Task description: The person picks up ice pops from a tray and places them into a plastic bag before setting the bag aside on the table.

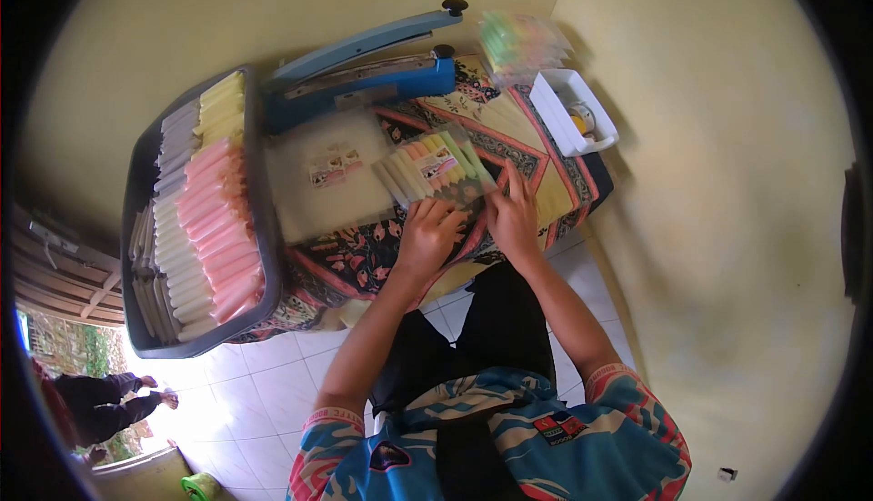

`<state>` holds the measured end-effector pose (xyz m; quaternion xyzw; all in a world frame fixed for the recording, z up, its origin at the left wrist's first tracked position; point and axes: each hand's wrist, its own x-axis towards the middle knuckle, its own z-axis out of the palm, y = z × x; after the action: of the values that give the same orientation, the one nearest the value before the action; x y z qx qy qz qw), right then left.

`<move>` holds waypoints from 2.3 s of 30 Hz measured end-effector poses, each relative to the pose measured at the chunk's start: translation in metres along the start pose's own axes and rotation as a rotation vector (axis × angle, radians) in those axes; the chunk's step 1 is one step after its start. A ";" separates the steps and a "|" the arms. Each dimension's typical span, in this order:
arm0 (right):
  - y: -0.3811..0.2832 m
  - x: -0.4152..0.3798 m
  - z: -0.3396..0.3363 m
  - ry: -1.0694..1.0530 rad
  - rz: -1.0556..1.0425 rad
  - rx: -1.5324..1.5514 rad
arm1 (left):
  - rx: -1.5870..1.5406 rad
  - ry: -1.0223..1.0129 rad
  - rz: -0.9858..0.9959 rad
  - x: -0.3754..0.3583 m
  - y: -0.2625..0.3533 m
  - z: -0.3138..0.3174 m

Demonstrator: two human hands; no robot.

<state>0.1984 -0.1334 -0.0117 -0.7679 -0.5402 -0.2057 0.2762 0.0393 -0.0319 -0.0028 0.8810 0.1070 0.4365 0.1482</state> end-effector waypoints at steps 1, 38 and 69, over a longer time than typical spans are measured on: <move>0.000 0.003 0.001 -0.009 0.000 -0.001 | -0.003 -0.001 -0.004 0.000 0.001 -0.001; 0.016 0.026 0.031 -0.045 0.062 0.150 | -0.028 -0.037 0.003 -0.001 -0.004 0.003; 0.027 0.043 0.039 -0.031 0.049 0.281 | 0.043 -0.103 0.015 0.001 -0.002 0.002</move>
<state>0.2394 -0.0844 -0.0201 -0.7377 -0.5489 -0.1093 0.3776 0.0411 -0.0303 -0.0042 0.9059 0.1020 0.3895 0.1315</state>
